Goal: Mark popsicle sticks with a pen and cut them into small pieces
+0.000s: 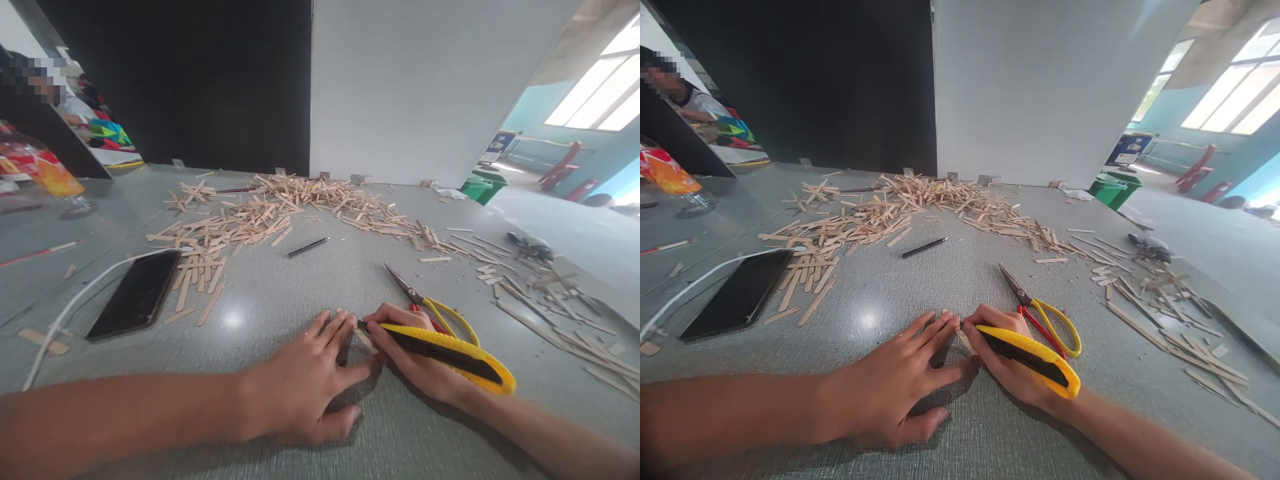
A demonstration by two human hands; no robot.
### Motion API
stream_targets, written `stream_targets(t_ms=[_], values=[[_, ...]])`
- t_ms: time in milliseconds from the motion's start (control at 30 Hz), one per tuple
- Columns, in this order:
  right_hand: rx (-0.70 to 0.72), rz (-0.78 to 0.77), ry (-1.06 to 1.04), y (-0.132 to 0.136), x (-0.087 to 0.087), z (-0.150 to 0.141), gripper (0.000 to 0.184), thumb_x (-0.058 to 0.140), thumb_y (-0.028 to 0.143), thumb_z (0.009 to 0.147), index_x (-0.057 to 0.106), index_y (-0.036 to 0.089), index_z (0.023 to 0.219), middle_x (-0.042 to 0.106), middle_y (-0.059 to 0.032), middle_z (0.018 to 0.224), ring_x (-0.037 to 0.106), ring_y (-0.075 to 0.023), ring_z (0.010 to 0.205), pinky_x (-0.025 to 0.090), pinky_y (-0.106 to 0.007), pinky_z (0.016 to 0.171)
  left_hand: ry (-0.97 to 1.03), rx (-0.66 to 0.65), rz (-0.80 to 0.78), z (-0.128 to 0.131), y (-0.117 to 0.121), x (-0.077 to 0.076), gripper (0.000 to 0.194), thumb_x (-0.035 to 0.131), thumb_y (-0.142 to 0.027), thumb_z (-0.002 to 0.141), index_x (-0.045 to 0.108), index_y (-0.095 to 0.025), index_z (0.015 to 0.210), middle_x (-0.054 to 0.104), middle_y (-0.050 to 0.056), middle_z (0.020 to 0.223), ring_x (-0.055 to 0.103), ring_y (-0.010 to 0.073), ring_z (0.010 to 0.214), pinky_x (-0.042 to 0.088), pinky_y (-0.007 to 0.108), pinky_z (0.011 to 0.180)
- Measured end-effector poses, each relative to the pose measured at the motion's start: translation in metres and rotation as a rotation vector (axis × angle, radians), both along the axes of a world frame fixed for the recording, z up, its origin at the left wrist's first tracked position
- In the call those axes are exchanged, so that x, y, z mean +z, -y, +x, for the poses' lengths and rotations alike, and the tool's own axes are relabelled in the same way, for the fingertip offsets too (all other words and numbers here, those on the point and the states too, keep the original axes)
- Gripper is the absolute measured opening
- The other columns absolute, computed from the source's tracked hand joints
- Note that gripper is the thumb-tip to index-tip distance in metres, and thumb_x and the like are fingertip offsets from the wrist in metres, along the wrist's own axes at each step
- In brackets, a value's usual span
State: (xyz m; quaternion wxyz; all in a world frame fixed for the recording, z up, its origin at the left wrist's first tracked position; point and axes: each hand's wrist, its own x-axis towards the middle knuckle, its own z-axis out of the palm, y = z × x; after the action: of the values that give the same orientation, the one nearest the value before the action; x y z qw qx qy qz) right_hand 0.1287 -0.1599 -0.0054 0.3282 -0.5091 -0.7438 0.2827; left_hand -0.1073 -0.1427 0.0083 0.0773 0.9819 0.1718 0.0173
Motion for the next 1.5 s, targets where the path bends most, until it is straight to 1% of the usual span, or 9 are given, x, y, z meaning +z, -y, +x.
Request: stream_targets(t_ms=[300,433,567,767,1000,1133,1233,1333,1500], values=[[0.001,-0.004,0.018,0.001,0.001,-0.001,0.037,0.049,0.046,0.107,0.062,0.023,0.082,0.062,0.0041,0.070,0.057,-0.0136,0.063,0.040,-0.032,0.071,-0.014,0.009,-0.031,0.001,-0.001,0.002,0.068,0.043,-0.050,0.104,0.027,-0.022,0.164,0.032,0.034,0.161,0.027,0.0511,0.150,0.036,0.069,0.115],[-0.011,0.031,0.035,0.001,0.002,-0.003,0.036,0.050,0.044,0.107,0.060,0.023,0.080,0.062,0.0041,0.070,0.056,-0.0135,0.063,0.039,-0.031,0.071,-0.005,0.021,-0.031,0.000,0.000,0.001,0.067,0.042,-0.052,0.104,0.027,-0.024,0.164,0.032,0.033,0.161,0.027,0.0500,0.151,0.035,0.070,0.115],[0.035,0.084,0.068,0.001,0.005,-0.003,0.035,0.049,0.040,0.107,0.054,0.023,0.077,0.057,0.0055,0.066,0.051,-0.0122,0.058,0.038,-0.029,0.065,-0.011,0.028,-0.026,0.001,0.000,0.001,0.071,0.042,-0.054,0.104,0.025,-0.021,0.165,0.032,0.035,0.161,0.026,0.0500,0.151,0.034,0.069,0.116],[0.094,0.052,0.139,0.000,0.011,-0.001,0.034,0.045,0.039,0.109,0.051,0.024,0.078,0.053,0.0051,0.067,0.048,-0.0130,0.057,0.039,-0.028,0.061,0.004,0.034,-0.033,0.000,0.000,-0.001,0.073,0.042,-0.058,0.103,0.026,-0.022,0.165,0.029,0.035,0.161,0.026,0.0504,0.151,0.034,0.069,0.116],[0.124,0.090,0.107,0.000,0.013,-0.003,0.034,0.048,0.037,0.107,0.048,0.024,0.075,0.046,0.0067,0.062,0.041,-0.0121,0.052,0.036,-0.027,0.056,0.018,0.044,-0.048,-0.001,0.000,-0.002,0.075,0.046,-0.059,0.102,0.026,-0.022,0.165,0.029,0.032,0.163,0.027,0.0493,0.152,0.032,0.069,0.117],[0.114,0.107,0.124,0.002,0.014,-0.004,0.035,0.047,0.035,0.108,0.046,0.025,0.074,0.046,0.0065,0.060,0.042,-0.0125,0.050,0.036,-0.028,0.055,0.031,0.049,-0.052,-0.001,0.001,-0.001,0.073,0.048,-0.056,0.102,0.029,-0.022,0.164,0.030,0.028,0.164,0.028,0.0481,0.152,0.032,0.068,0.118],[0.104,0.119,0.142,0.002,0.013,-0.004,0.035,0.045,0.034,0.107,0.046,0.025,0.074,0.048,0.0054,0.061,0.045,-0.0132,0.052,0.038,-0.029,0.058,0.040,0.051,-0.044,-0.001,0.001,-0.001,0.070,0.050,-0.054,0.102,0.033,-0.023,0.162,0.032,0.025,0.165,0.031,0.0472,0.152,0.032,0.067,0.118],[0.100,0.116,0.141,0.002,0.011,-0.003,0.035,0.046,0.034,0.107,0.047,0.025,0.073,0.050,0.0050,0.061,0.047,-0.0133,0.052,0.039,-0.029,0.058,0.034,0.047,-0.035,0.000,0.001,-0.001,0.069,0.048,-0.051,0.102,0.031,-0.022,0.163,0.034,0.027,0.163,0.033,0.0472,0.151,0.034,0.067,0.117],[0.115,0.121,0.117,0.001,0.010,-0.002,0.035,0.047,0.034,0.106,0.045,0.025,0.073,0.048,0.0053,0.061,0.044,-0.0132,0.051,0.037,-0.030,0.056,0.037,0.053,-0.014,-0.001,0.001,-0.001,0.069,0.047,-0.048,0.103,0.027,-0.024,0.164,0.035,0.027,0.163,0.033,0.0465,0.151,0.035,0.066,0.117]])
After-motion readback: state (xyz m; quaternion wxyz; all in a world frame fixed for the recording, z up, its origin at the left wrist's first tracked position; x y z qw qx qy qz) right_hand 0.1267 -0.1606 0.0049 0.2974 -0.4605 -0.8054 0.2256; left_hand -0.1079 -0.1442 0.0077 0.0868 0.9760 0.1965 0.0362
